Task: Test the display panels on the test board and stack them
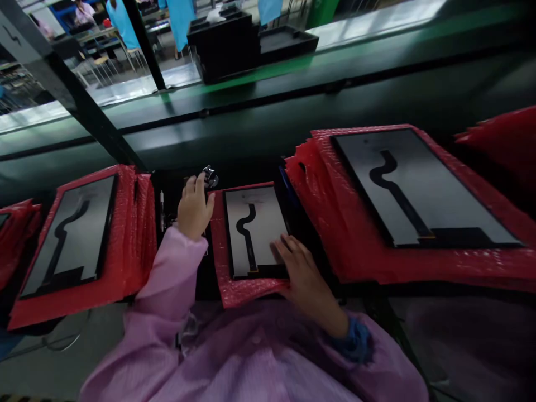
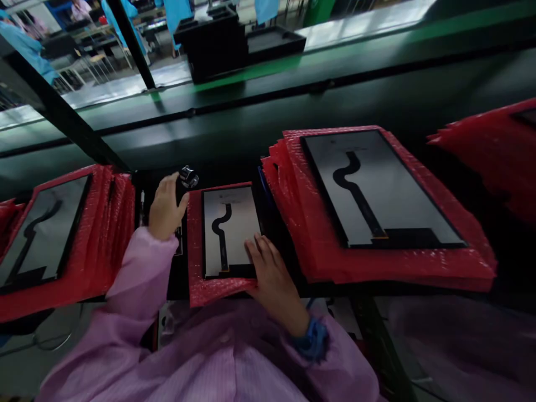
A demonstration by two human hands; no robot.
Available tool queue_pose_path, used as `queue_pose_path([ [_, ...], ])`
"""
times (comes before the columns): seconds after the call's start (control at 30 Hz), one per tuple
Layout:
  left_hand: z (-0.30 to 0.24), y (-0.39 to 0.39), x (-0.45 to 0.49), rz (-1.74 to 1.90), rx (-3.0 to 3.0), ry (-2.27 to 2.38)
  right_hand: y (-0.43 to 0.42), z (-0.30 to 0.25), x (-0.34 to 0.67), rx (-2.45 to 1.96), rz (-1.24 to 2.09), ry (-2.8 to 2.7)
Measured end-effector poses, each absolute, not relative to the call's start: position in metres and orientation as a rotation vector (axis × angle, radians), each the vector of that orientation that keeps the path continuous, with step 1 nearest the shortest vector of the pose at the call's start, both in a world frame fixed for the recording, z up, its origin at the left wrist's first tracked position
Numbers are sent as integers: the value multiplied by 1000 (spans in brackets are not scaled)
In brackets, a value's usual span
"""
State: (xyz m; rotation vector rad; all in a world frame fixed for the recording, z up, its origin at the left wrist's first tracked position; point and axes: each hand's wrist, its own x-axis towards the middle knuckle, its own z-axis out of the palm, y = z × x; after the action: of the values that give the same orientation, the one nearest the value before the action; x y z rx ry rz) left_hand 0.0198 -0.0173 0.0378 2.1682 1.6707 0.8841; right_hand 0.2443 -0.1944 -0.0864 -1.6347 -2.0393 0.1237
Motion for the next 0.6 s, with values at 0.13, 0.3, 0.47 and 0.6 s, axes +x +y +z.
queue_pose_path([
  [0.13, 19, 36, 36, 967, 2148, 1616, -193, -84, 244, -1635, 119, -2033],
  [0.3, -6, 58, 32, 910, 2186, 1569, -192, -87, 244, -1695, 181, -2035],
  [0.47, -5, 63, 23, 734, 2287, 1648, -190, -90, 241, -1716, 195, -2028],
  [0.6, -1, 63, 24, 641, 2331, 1732, -190, -87, 242, -1738, 272, -2050],
])
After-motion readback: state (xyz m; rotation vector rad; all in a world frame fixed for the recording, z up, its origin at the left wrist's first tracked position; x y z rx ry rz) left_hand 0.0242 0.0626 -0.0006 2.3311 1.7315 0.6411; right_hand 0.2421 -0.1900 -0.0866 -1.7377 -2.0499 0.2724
